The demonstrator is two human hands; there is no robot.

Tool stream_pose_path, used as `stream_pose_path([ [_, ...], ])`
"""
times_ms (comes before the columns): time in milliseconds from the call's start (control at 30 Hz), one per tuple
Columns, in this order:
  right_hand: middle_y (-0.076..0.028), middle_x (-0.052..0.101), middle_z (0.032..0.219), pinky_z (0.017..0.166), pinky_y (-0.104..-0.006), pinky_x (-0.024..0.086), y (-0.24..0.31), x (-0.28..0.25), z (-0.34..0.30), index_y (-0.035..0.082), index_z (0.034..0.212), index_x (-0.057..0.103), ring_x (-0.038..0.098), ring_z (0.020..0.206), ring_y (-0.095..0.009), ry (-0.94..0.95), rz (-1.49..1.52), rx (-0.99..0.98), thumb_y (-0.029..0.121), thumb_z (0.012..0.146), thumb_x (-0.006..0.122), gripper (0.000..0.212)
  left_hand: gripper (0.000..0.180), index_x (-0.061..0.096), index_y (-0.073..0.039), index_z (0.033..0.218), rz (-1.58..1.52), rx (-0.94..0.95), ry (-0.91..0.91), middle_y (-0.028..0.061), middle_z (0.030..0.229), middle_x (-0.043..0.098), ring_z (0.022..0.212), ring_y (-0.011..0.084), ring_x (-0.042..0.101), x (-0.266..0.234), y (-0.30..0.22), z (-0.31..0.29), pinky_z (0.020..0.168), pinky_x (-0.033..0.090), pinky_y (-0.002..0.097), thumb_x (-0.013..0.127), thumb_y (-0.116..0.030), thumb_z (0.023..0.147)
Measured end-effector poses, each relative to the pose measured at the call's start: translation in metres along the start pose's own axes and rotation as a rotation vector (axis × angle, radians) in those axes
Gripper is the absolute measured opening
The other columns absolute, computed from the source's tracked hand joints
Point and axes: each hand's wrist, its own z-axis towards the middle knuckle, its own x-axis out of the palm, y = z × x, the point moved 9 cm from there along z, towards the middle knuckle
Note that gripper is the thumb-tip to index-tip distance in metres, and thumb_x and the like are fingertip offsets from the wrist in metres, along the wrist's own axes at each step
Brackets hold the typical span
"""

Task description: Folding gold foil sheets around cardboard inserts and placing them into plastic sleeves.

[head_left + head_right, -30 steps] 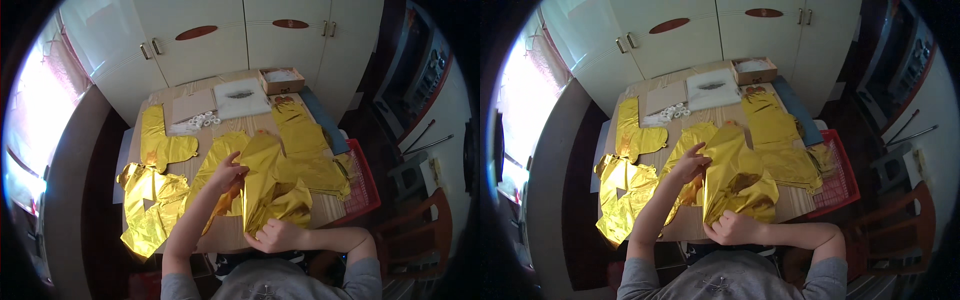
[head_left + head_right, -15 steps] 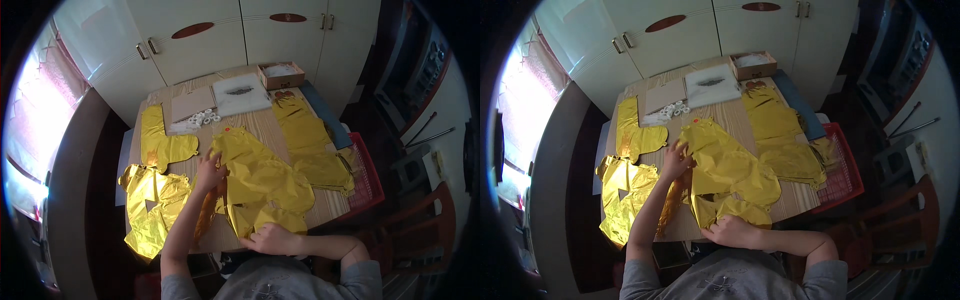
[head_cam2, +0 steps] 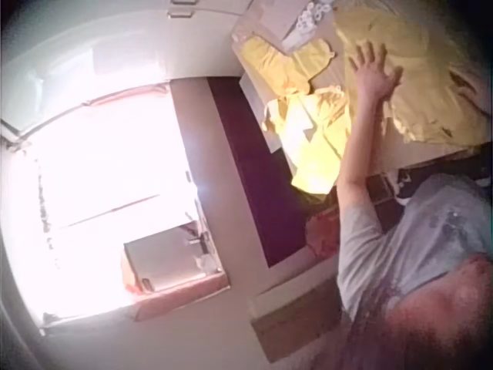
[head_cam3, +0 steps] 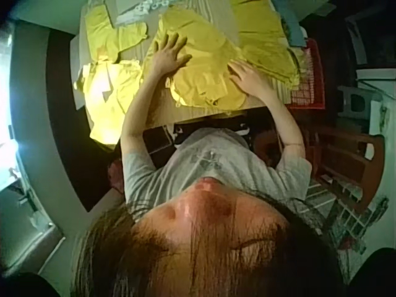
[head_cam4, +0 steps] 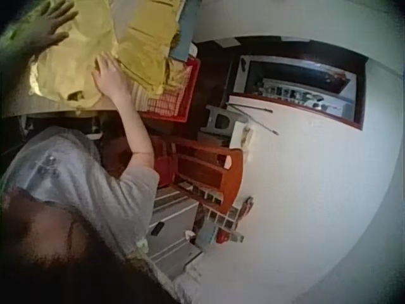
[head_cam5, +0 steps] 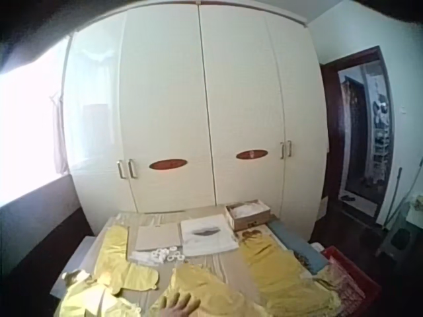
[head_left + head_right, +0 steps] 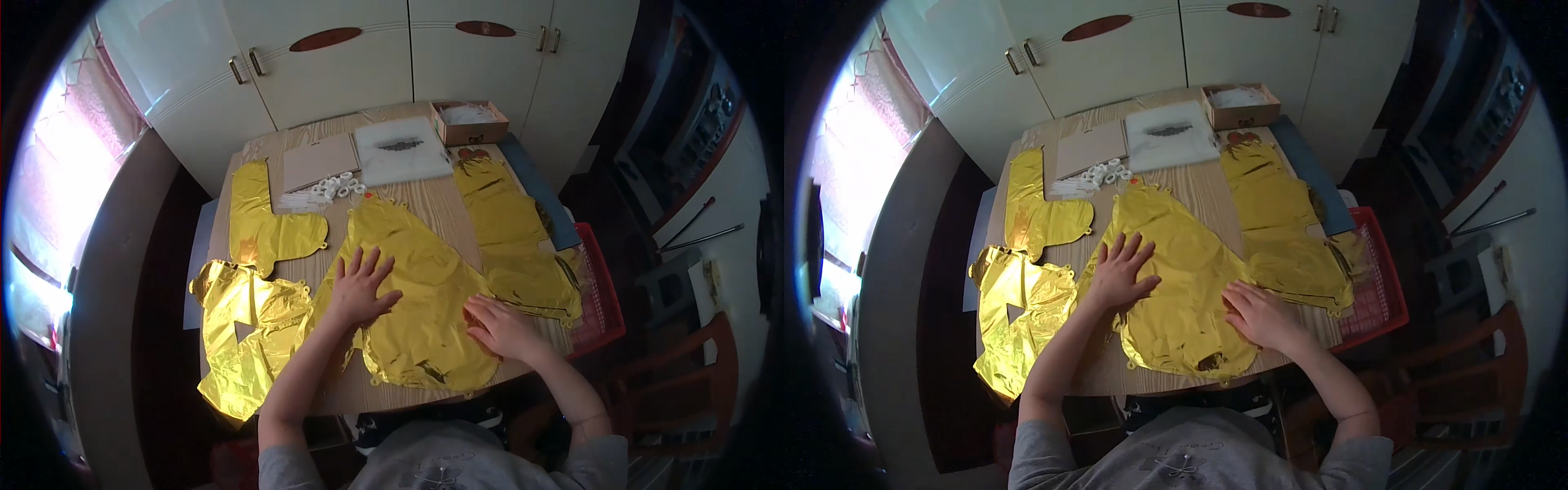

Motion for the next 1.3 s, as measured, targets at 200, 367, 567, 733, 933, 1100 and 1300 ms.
stream_pose_path([
  [200, -0.017, 0.053, 0.134, 0.105, -0.0371, 0.041, -0.011, 0.02, 0.022, 0.001, 0.125, 0.055, 0.049, 0.127, -0.028, -0.001, -0.052, -0.029, 0.025, 0.091, 0.059, 0.042, 0.077, 0.036, -0.024, 0.147, 0.02, -0.014, -0.016, 0.0128, 0.155, 0.028, 0.144, 0.0379, 0.019, 0.002, 0.019, 0.01, 0.112, 0.012, 0.0625, 0.046, -0.067, 0.084],
  [367, -0.017, 0.051, 0.137, 0.107, -0.0375, 0.039, -0.012, 0.026, 0.019, 0.001, 0.128, 0.053, 0.046, 0.13, -0.028, 0.022, -0.063, -0.03, 0.024, 0.092, 0.057, 0.043, 0.075, 0.036, -0.023, 0.147, -0.005, 0.059, 0.02, 0.0133, 0.155, 0.027, 0.144, 0.0397, 0.019, 0.0, -0.012, -0.004, 0.112, 0.012, 0.0639, 0.047, -0.065, 0.085],
  [567, -0.019, 0.052, 0.134, 0.106, -0.0395, 0.039, -0.006, 0.014, 0.015, 0.001, 0.128, 0.052, 0.047, 0.128, -0.032, -0.011, 0.033, 0.005, 0.022, 0.093, 0.057, 0.041, 0.075, 0.035, -0.023, 0.147, -0.024, 0.109, 0.04, 0.0128, 0.155, 0.028, 0.143, 0.0403, 0.019, 0.0, -0.035, -0.014, 0.111, 0.011, 0.0665, 0.046, -0.066, 0.086],
  [733, -0.019, 0.051, 0.133, 0.104, -0.0407, 0.041, 0.006, -0.001, 0.029, 0.002, 0.125, 0.053, 0.049, 0.124, -0.033, -0.062, 0.079, 0.027, 0.019, 0.092, 0.056, 0.038, 0.073, 0.034, -0.021, 0.148, -0.02, 0.126, 0.053, 0.012, 0.154, 0.028, 0.143, 0.0401, 0.019, -0.001, -0.036, -0.017, 0.11, 0.01, 0.0675, 0.045, -0.063, 0.088],
  [933, -0.017, 0.041, 0.145, 0.11, -0.042, 0.033, -0.021, 0.02, 0.123, 0.0, 0.132, 0.049, 0.041, 0.132, -0.032, 0.044, 0.065, 0.051, 0.025, 0.094, 0.051, 0.045, 0.075, 0.03, -0.015, 0.149, -0.114, -0.012, -0.047, 0.0119, 0.154, 0.029, 0.144, 0.0366, 0.019, -0.01, -0.004, -0.016, 0.112, 0.011, 0.0632, 0.045, -0.059, 0.089],
  [1100, -0.014, 0.031, 0.153, 0.117, -0.0401, 0.02, -0.059, 0.071, 0.162, 0.001, 0.144, 0.034, 0.026, 0.142, -0.028, 0.234, -0.104, 0.111, 0.036, 0.099, 0.037, 0.057, 0.091, 0.027, -0.001, 0.147, -0.048, -0.068, -0.022, 0.0198, 0.153, 0.027, 0.144, 0.0337, 0.02, 0.0, 0.032, -0.018, 0.116, 0.012, 0.054, 0.045, -0.066, 0.087],
  [1300, -0.014, 0.026, 0.155, 0.118, -0.0405, 0.017, -0.06, 0.083, 0.18, 0.002, 0.147, 0.029, 0.021, 0.144, -0.027, 0.255, -0.104, 0.108, 0.038, 0.1, 0.036, 0.06, 0.091, 0.027, 0.003, 0.146, -0.04, -0.064, -0.029, 0.0213, 0.153, 0.026, 0.145, 0.033, 0.019, 0.002, 0.049, -0.016, 0.117, 0.013, 0.0498, 0.044, -0.065, 0.088],
])
